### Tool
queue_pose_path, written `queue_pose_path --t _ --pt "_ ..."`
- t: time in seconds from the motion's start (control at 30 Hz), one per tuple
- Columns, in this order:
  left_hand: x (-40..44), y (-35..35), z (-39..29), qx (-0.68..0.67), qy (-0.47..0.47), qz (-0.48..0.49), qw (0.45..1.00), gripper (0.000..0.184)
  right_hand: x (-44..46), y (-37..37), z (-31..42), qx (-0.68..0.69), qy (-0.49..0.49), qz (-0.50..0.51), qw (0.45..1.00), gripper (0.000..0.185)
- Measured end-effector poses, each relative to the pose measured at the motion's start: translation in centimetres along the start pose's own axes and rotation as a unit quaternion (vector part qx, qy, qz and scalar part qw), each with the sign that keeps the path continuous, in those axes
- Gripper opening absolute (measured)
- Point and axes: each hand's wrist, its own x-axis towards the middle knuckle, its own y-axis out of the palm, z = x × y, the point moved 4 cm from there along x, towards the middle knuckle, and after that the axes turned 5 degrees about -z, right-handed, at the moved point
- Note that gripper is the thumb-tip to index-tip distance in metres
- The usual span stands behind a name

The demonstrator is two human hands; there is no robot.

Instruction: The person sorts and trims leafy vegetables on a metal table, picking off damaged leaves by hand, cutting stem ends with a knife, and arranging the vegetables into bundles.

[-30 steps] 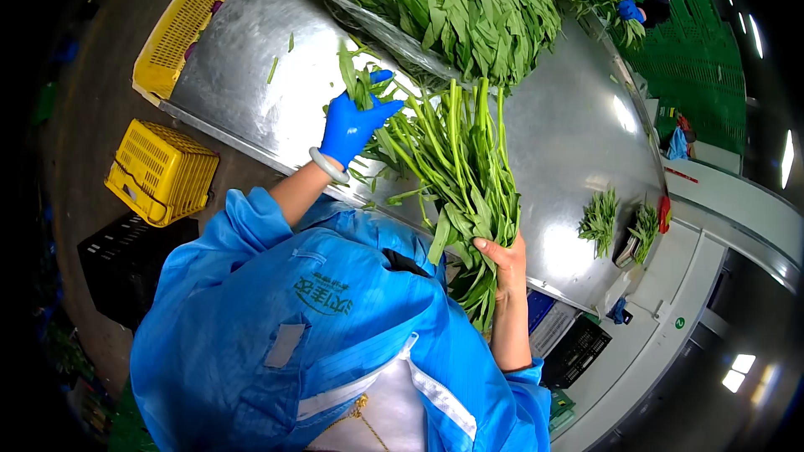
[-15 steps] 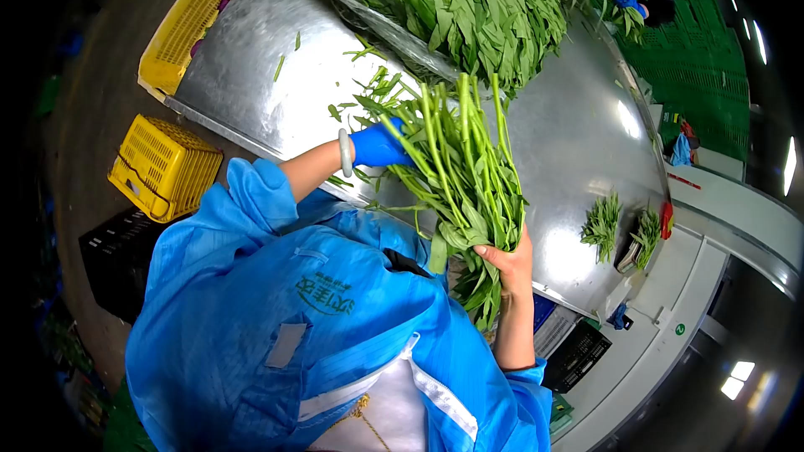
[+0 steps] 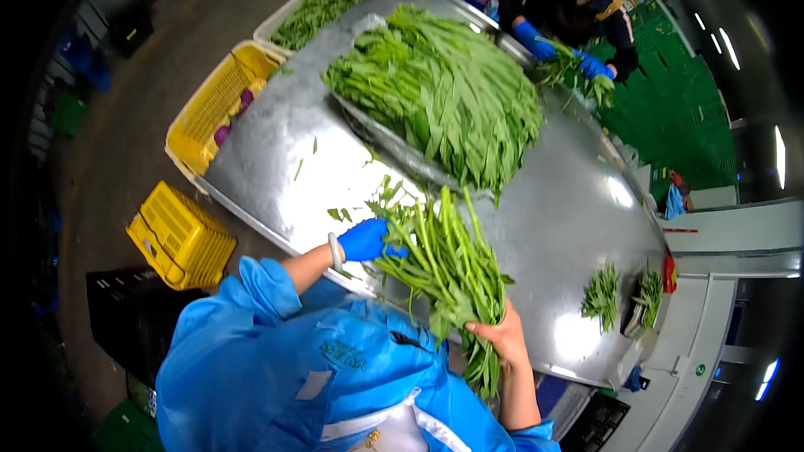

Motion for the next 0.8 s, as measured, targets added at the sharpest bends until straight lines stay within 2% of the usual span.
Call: queue_pose_path --t 0.03,0.07,0.13,0.17,0.2,0.27,0.3,0.4,0.5,0.53,0.57,0.6,0.63,0.67,0.73,0.8 --pt "-0.1 0.1 0.0 -0.037 0.053 -0.009 0.998 0.044 -0.2 0.7 0.8 0.037 0.003 0.017 0.999 0.08" --pt "-0.7 -1.0 -1.8 -0.029 -0.028 0.041 0.998 0.045 -0.1 0.8 0.6 0.04 0.009 0.036 0.998 0.08" --pt "-0.3 -0.2 -1.8 -0.198 0.122 0.035 0.972 0.049 -0.1 1.1 0.7 0.038 -0.012 0.053 0.998 0.08" --pt "-0.2 0.4 -1.4 -0.227 0.065 0.092 0.967 0.057 -0.1 1.2 0.9 0.025 -0.018 0.054 0.998 0.081" --pt "-0.5 0.7 -1.7 -0.299 0.012 0.107 0.948 0.055 -0.2 1.4 1.2 0.012 -0.024 0.054 0.998 0.081" --pt "0.2 3.1 0.9 -0.308 0.03 0.09 0.947 0.051 -0.4 1.7 1.4 0.004 -0.032 0.057 0.998 0.082" --pt "0.3 3.9 1.9 -0.277 -0.071 0.157 0.945 0.045 -0.3 1.9 1.3 0.009 -0.035 0.061 0.997 0.082" --pt "0.7 3.4 3.3 -0.059 0.082 0.041 0.994 0.025 -0.6 1.2 0.3 0.006 -0.039 0.053 0.998 0.083" --pt "3.4 0.2 12.5 -0.25 -0.042 -0.106 0.962 0.033 -1.2 0.0 0.7 0.046 0.003 0.032 0.998 0.083" --pt "1.0 -4.5 7.0 -0.446 -0.071 -0.152 0.879 0.033 -1.6 -0.6 0.5 0.058 0.016 0.026 0.998 0.083" --pt "0.3 -7.0 5.2 -0.511 -0.146 -0.224 0.817 0.032 -1.6 -1.2 0.0 0.068 0.012 0.02 0.997 0.083" --pt "-0.5 -8.6 4.2 -0.46 -0.165 -0.268 0.83 0.037 -1.9 -1.7 -0.8 0.077 0.006 0.014 0.997 0.083" --pt "0.4 -9.2 6.0 -0.411 -0.12 -0.302 0.852 0.025 -1.9 -2.2 -1.3 0.055 -0.019 0.002 0.998 0.084" --pt "1.3 -8.2 8.0 -0.393 -0.109 -0.263 0.875 0.025 -1.9 -2.3 -1.4 0.047 -0.015 0.001 0.999 0.083" --pt "0.5 -4.8 3.6 -0.421 -0.217 -0.145 0.869 0.028 -2.2 -2.0 -1.3 0.03 -0.004 0.002 1.0 0.083" --pt "1.4 0.7 4.1 -0.57 -0.186 -0.027 0.8 0.036 -1.9 -0.9 -1.5 0.015 -0.022 0.021 0.999 0.082"
